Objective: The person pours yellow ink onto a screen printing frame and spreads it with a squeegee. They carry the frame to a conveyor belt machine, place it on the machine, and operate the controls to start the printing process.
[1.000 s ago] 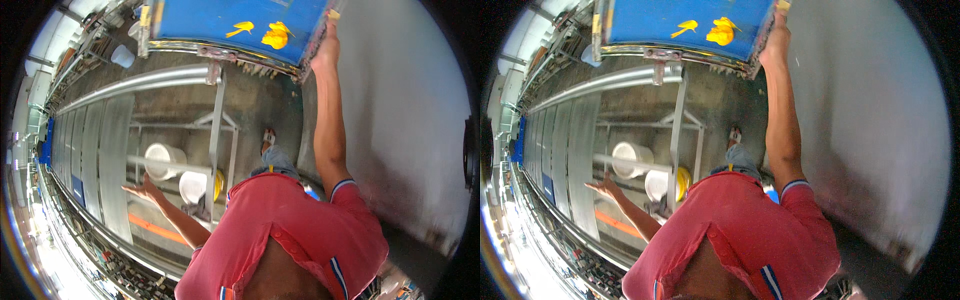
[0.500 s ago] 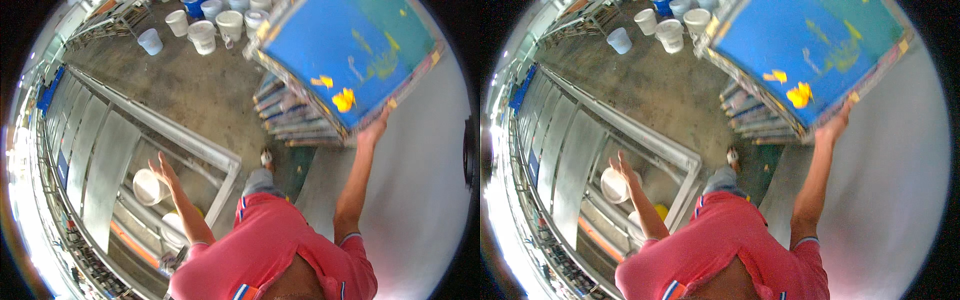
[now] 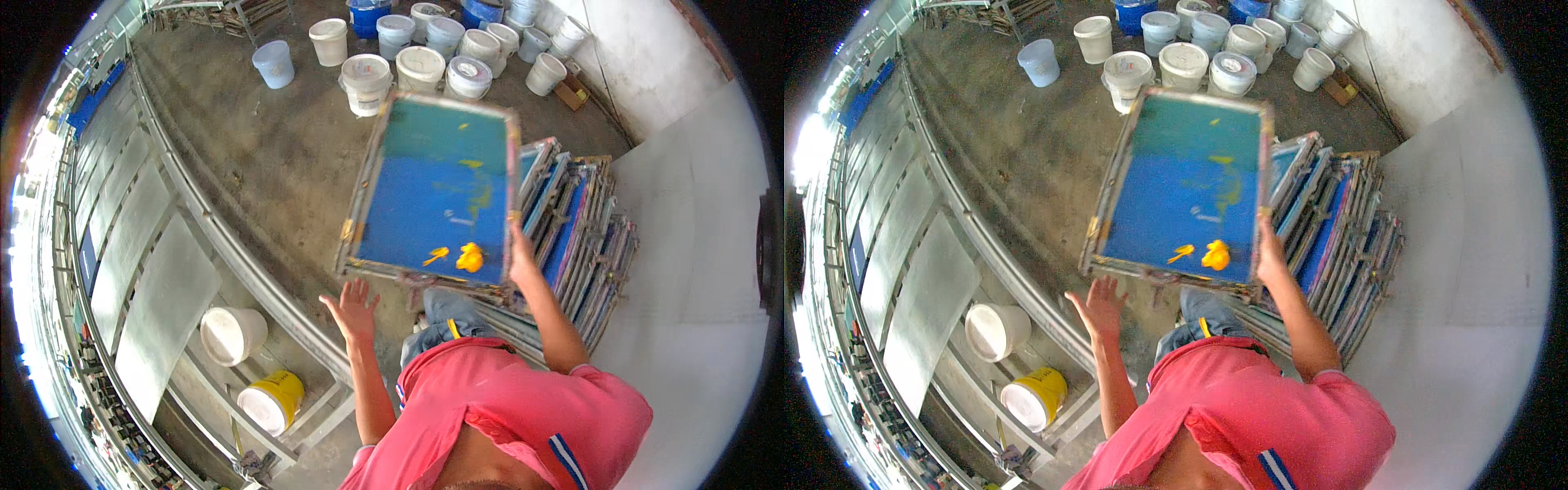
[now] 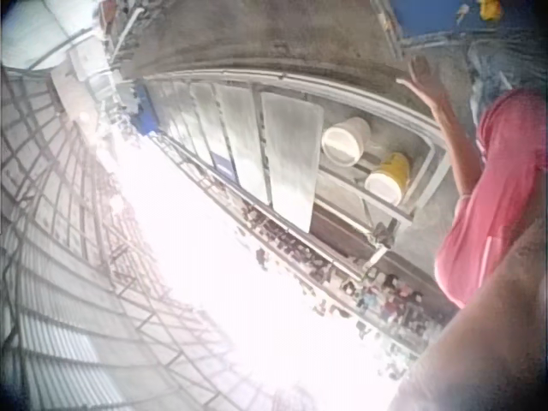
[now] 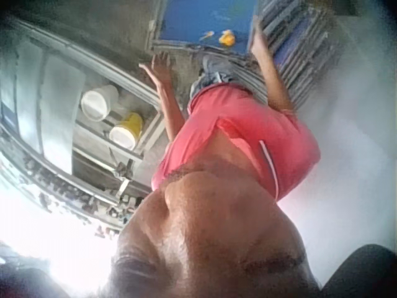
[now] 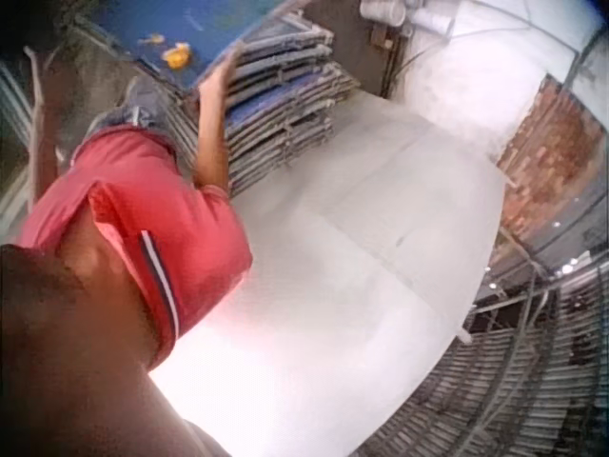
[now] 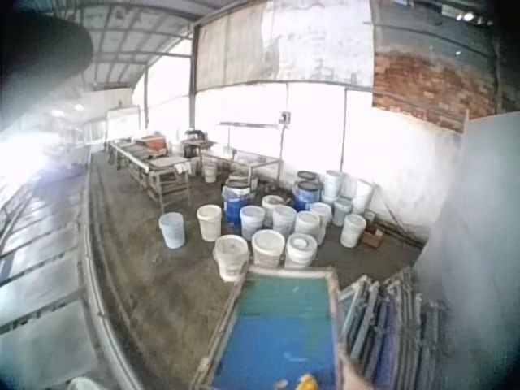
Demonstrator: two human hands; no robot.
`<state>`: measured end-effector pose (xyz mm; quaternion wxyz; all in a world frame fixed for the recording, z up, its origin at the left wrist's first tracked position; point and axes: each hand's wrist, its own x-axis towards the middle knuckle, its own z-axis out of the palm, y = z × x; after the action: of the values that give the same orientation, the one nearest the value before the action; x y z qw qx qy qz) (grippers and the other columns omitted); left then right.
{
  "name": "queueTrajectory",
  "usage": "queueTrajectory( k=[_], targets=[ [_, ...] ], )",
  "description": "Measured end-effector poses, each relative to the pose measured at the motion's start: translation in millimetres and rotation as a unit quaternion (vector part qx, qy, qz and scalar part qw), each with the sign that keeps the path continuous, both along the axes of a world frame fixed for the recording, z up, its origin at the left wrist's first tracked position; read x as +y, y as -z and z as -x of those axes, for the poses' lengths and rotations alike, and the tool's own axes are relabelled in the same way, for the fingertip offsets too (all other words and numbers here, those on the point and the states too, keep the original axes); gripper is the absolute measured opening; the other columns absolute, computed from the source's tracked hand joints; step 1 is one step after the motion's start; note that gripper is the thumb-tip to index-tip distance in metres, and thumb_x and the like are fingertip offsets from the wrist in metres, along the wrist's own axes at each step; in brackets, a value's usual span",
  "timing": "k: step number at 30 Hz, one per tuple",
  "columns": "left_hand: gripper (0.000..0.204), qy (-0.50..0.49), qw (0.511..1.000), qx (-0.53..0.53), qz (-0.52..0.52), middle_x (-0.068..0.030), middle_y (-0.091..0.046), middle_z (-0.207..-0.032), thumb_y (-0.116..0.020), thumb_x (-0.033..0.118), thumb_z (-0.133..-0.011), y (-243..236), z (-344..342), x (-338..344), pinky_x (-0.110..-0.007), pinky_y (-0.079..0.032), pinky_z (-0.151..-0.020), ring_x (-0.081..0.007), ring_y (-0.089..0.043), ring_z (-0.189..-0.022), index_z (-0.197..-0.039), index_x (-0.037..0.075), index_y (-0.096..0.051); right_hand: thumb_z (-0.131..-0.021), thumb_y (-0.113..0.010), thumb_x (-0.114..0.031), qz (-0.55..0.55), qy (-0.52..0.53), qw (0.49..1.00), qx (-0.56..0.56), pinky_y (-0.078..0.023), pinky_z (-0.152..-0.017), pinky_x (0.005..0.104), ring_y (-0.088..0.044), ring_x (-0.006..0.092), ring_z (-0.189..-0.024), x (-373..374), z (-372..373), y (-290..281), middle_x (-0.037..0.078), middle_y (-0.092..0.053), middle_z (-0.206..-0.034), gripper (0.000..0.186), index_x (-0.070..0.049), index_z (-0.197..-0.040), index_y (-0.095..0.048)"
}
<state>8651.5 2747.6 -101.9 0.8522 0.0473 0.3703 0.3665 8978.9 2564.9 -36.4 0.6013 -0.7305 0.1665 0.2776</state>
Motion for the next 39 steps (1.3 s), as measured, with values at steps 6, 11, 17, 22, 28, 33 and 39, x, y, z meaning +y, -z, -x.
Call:
queueTrajectory(
  k=[6, 11, 17, 22, 28, 33, 39],
  targets=[
    [0.099, 0.074, 0.982, -0.175, 0.016, -0.0139, -0.041, -0.144, -0.033, 0.080, -0.081, 2, -77, 36, -0.060, -0.027, -0.109, -0.0362, -0.039, -0.129, -0.141, 0.002, -0.037, -0.090, -0.051, -0.058, -0.033, -0.091, 0.981, 0.169, -0.045, -0.090, 0.0405, -0.053, 0.0229, -0.112, 142, -46, 70, 0.012, -0.055, -0.127, 0.072, -0.004, -0.137, -0.045],
    [0.049, 0.063, 0.984, -0.125, -0.113, -0.0139, -0.051, -0.129, -0.066, 0.026, -0.084, 36, -144, 129, -0.059, -0.028, -0.111, -0.0330, -0.047, -0.123, -0.127, 0.011, -0.047, -0.093, -0.045, -0.058, -0.084, -0.190, 0.957, 0.203, -0.034, -0.105, 0.0448, -0.041, 0.0278, -0.131, 277, -105, 140, 0.017, -0.042, -0.143, 0.077, 0.003, -0.141, -0.036],
    [0.036, 0.038, 0.984, -0.147, 0.092, -0.0159, -0.060, -0.117, -0.062, 0.006, -0.080, 37, -265, 239, -0.053, -0.035, -0.109, -0.0324, -0.053, -0.116, -0.116, 0.005, -0.056, -0.094, -0.043, -0.058, -0.023, -0.234, 0.951, 0.200, -0.026, -0.110, 0.0446, -0.027, 0.0275, -0.139, 374, -243, 169, 0.015, -0.026, -0.153, 0.080, -0.001, -0.147, -0.025],
    [0.027, 0.092, 0.988, -0.113, 0.059, -0.0153, -0.063, -0.111, -0.065, 0.010, -0.080, 47, -362, 320, -0.053, -0.036, -0.108, -0.0325, -0.057, -0.110, -0.106, 0.001, -0.060, -0.094, -0.043, -0.058, -0.045, -0.301, 0.933, 0.190, -0.023, -0.112, 0.0433, -0.027, 0.0254, -0.139, 465, -352, 182, 0.015, -0.027, -0.153, 0.079, -0.002, -0.147, -0.026],
    [0.042, 0.074, 0.987, -0.102, 0.102, -0.0189, -0.060, -0.115, -0.060, 0.001, -0.074, 103, -471, 410, -0.055, -0.038, -0.107, -0.0367, -0.053, -0.117, -0.115, -0.003, -0.054, -0.094, -0.043, -0.059, 0.063, -0.281, 0.944, 0.161, -0.043, -0.093, 0.0460, -0.059, 0.0296, -0.106, 570, -467, 196, 0.015, -0.063, -0.113, 0.063, -0.002, -0.115, -0.061],
    [0.052, 0.005, 0.983, -0.096, 0.159, -0.0236, -0.059, -0.115, -0.054, -0.005, -0.070, 101, -540, 444, -0.057, -0.041, -0.105, -0.0404, -0.053, -0.116, -0.122, -0.007, -0.047, -0.093, -0.044, -0.059, 0.195, -0.452, 0.869, -0.043, -0.045, -0.077, 0.0492, -0.065, 0.0372, -0.084, 592, -542, 216, 0.018, -0.069, -0.085, 0.061, -0.004, -0.085, -0.071],
    [0.058, -0.051, 0.979, -0.054, 0.188, -0.0237, -0.059, -0.118, -0.051, -0.005, -0.065, 148, -566, 427, -0.059, -0.037, -0.106, -0.0419, -0.056, -0.112, -0.124, -0.006, -0.048, -0.089, -0.055, -0.042, 0.338, -0.602, 0.699, -0.185, -0.051, -0.080, 0.0475, -0.064, 0.0356, -0.091, 586, -626, 241, 0.021, -0.067, -0.094, 0.042, -0.004, -0.100, -0.068]
  ],
)
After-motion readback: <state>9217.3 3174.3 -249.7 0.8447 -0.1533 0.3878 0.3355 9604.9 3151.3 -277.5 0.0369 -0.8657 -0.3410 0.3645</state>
